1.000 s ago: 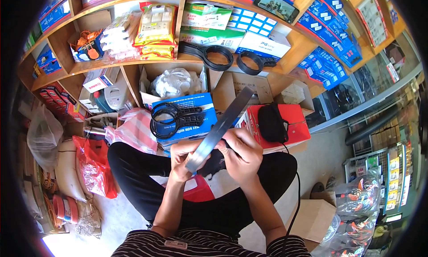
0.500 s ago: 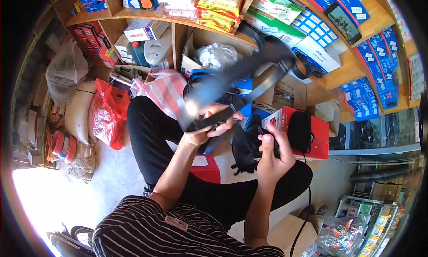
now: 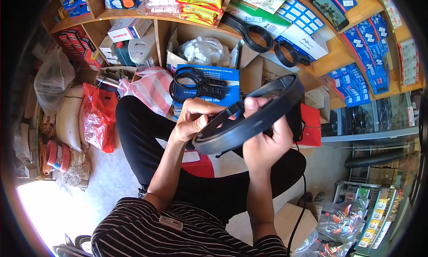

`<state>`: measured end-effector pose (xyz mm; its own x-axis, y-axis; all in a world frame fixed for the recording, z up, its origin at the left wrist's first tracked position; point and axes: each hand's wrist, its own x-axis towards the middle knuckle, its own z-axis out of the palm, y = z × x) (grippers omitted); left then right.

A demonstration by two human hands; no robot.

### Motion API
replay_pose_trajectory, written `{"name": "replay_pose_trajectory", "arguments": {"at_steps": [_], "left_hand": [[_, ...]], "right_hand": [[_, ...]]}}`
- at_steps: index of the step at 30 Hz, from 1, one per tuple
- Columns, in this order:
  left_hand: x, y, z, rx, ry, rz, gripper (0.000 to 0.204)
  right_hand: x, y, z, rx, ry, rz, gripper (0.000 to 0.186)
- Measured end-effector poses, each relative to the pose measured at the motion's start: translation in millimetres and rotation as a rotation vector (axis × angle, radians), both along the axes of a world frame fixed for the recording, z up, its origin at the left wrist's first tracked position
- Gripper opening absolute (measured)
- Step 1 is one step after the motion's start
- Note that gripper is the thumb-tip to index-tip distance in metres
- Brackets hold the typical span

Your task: The person is inspecting and cleaning a black plastic vehicle component, possibly a fan shroud or housing, using a cloth.

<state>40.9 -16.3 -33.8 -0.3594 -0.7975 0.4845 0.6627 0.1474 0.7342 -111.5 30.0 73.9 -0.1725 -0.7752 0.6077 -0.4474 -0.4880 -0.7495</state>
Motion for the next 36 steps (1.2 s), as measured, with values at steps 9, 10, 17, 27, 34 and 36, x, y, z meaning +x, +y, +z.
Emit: {"name": "replay_pose_trajectory", "arguments": {"at_steps": [9, 10, 17, 27, 34, 36], "left_hand": [[-6, 3, 3, 0.020, -0.038, 0.119, 0.067], [-3, 0, 1, -0.038, -0.017, 0.148, 0.065], [21, -5, -7, 0.217, 0.288, 0.163, 0.079], [-13, 0, 6, 0.212, 0.204, -0.089, 0.076], [-20, 8, 13, 0.337, 0.241, -0.331, 0.072], [-17, 8, 20, 0.325, 0.206, -0.355, 0.069]], "right_hand": [[-4, -8, -5, -0.091, 0.284, 0.001, 0.020], [-3, -7, -3, -0.021, 0.330, 0.000, 0.018], [-25, 31, -82, 0.316, 0.319, -0.004, 0.009], [-34, 14, 2, 0.281, -0.356, 0.101, 0.035], [-48, -1, 13, 0.312, -0.312, 0.178, 0.053], [-47, -5, 15, 0.354, -0.345, 0.200, 0.047]]}}
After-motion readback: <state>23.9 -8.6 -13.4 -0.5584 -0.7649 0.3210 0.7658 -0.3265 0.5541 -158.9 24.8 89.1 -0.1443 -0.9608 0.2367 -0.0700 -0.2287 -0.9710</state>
